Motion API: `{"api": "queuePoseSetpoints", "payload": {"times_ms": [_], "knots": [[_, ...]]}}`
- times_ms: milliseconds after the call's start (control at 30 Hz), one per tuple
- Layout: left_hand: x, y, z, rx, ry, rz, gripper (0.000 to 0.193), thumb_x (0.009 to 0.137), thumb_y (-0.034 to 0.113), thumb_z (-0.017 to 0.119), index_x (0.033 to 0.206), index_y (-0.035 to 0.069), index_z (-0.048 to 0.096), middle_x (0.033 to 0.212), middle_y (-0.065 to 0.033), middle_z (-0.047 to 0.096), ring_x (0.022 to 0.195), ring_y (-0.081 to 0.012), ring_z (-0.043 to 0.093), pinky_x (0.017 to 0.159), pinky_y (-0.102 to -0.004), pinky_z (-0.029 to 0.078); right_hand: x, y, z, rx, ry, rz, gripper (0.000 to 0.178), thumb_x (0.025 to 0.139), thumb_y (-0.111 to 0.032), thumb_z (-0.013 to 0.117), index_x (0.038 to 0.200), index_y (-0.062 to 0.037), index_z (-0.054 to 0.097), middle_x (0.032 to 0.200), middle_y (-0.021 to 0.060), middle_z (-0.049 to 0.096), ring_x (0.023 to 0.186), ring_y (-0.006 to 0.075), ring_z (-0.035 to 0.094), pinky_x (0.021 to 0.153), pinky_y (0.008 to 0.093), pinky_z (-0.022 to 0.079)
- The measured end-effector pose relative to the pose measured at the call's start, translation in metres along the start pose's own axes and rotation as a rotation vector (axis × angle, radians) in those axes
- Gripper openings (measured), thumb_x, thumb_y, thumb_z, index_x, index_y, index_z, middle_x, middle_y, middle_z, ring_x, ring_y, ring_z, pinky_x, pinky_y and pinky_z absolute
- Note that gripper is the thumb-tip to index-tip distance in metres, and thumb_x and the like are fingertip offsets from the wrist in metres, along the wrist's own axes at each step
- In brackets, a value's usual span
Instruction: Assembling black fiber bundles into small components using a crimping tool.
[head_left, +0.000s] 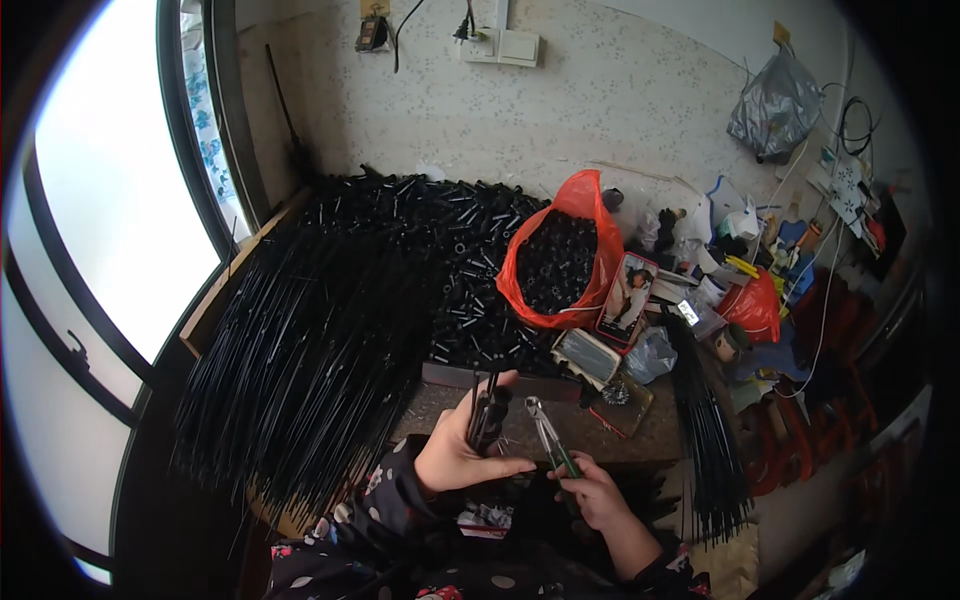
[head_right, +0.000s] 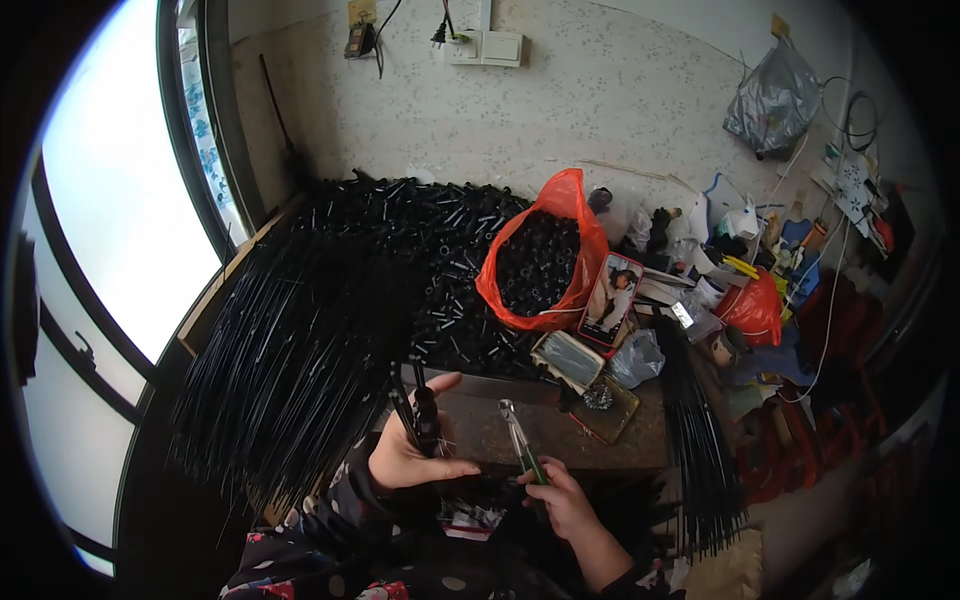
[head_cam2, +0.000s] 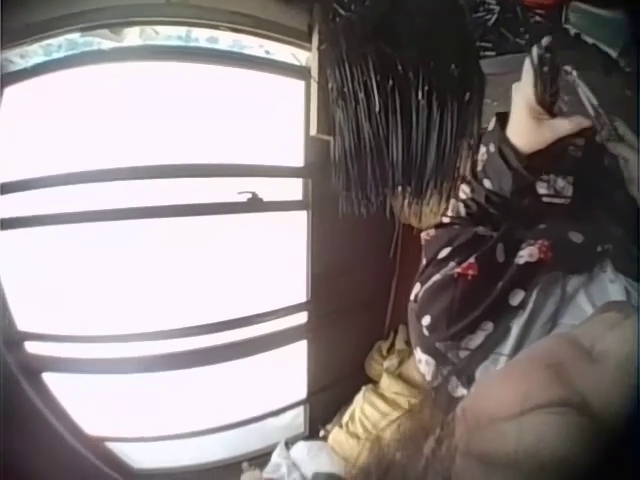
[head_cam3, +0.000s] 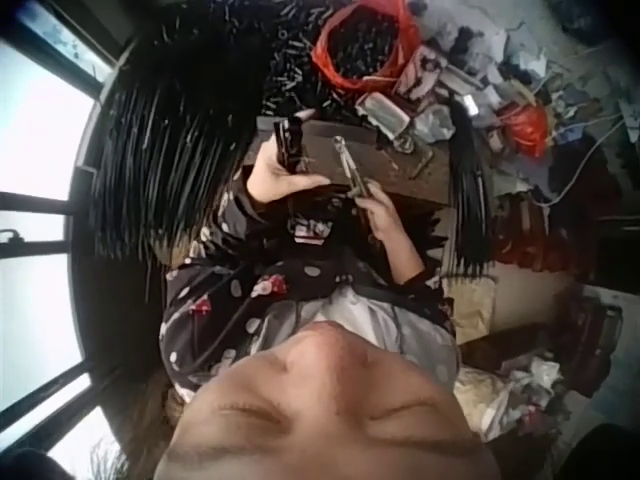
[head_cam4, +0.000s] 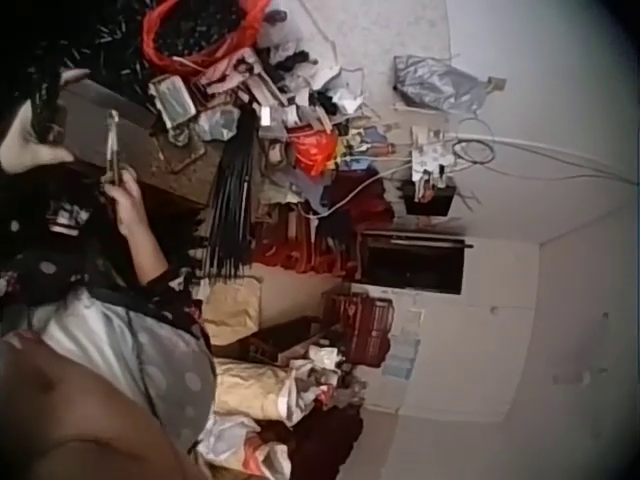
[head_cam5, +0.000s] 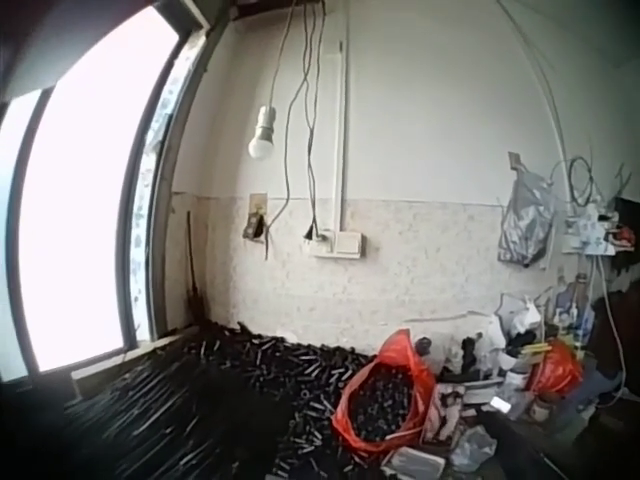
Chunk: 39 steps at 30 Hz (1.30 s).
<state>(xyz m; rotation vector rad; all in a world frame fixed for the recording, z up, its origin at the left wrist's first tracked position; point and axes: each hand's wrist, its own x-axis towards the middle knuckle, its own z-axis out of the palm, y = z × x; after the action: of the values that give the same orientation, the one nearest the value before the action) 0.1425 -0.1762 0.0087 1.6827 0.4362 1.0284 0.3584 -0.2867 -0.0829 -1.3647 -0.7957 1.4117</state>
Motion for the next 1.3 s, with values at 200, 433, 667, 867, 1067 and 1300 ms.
{"api": "queuePoseSetpoints", "payload": {"times_ms": [200, 433, 667, 867, 1067, 1300], "knots": [[-0.008, 0.011, -0.027, -0.156, 0.158, 0.114, 0.114, 0.045, 0.028, 0.089, 0.134, -0.004, 0.025, 0.106, -0.0025, 0.057, 0.097, -0.0087, 0.052, 0.087, -0.0244, 0.039, -0.058, -0.084, 0.038, -0.986, 0.006, -1.035, 0.020, 0.062, -0.016, 0.073, 0.069, -0.0063, 0.057, 0.099, 0.0094, 0.049, 0.097, 0.0297, 0.045, 0.081, 0.0422, 0.037], [-0.009, 0.022, -0.020, 0.098, 0.178, 0.139, 0.095, 0.050, 0.024, 0.088, 0.127, -0.003, 0.039, 0.102, -0.0031, 0.061, 0.091, -0.0083, 0.056, 0.081, -0.0240, 0.045, -0.067, -0.098, 0.041, -1.510, 0.286, -1.287, 0.016, 0.059, -0.017, 0.072, 0.066, -0.0070, 0.061, 0.103, 0.0020, 0.051, 0.099, 0.0331, 0.045, 0.084, 0.0481, 0.033], [-0.005, 0.031, -0.022, -0.305, -0.095, 0.094, 0.089, 0.044, 0.032, 0.089, 0.115, -0.002, 0.050, 0.078, 0.0031, 0.052, 0.069, -0.0015, 0.046, 0.058, -0.0185, 0.038, -0.057, -0.035, 0.029, 0.486, -0.786, 0.109, 0.034, 0.089, -0.026, 0.051, 0.096, 0.0069, 0.051, 0.079, 0.0257, 0.059, 0.069, 0.0322, 0.062, 0.059, 0.0344, 0.052], [-0.007, 0.034, -0.020, -0.022, 0.057, 0.079, 0.070, 0.051, 0.022, 0.088, 0.107, -0.001, 0.052, 0.094, -0.0055, 0.062, 0.086, -0.0084, 0.058, 0.076, -0.0222, 0.045, -0.041, -0.070, 0.056, -0.670, -0.329, -0.497, 0.054, 0.069, -0.004, 0.071, 0.114, 0.0001, 0.041, 0.075, 0.0086, 0.060, 0.058, 0.0175, 0.058, 0.052, 0.0285, 0.044], [-0.023, 0.038, -0.034, -0.160, 0.133, 0.002, 0.059, 0.048, 0.016, 0.088, 0.096, -0.001, 0.060, 0.073, 0.0014, 0.057, 0.062, -0.0044, 0.051, 0.056, -0.0190, 0.039, -0.059, -0.091, 0.049, -0.704, -0.428, -0.504, 0.023, 0.080, -0.012, 0.063, 0.094, 0.0042, 0.055, 0.072, 0.0109, 0.062, 0.060, 0.0191, 0.063, 0.050, 0.0251, 0.046], [-0.004, 0.046, -0.024, -0.073, 0.036, -0.007, 0.057, 0.048, 0.024, 0.089, 0.091, 0.000, 0.060, 0.071, 0.0015, 0.057, 0.064, -0.0045, 0.050, 0.056, -0.0189, 0.039, -0.033, -0.060, 0.063, -0.632, -0.322, -0.481, 0.054, 0.067, -0.009, 0.071, 0.112, -0.0021, 0.042, 0.072, 0.0057, 0.059, 0.057, 0.0138, 0.057, 0.052, 0.0242, 0.044]]}}
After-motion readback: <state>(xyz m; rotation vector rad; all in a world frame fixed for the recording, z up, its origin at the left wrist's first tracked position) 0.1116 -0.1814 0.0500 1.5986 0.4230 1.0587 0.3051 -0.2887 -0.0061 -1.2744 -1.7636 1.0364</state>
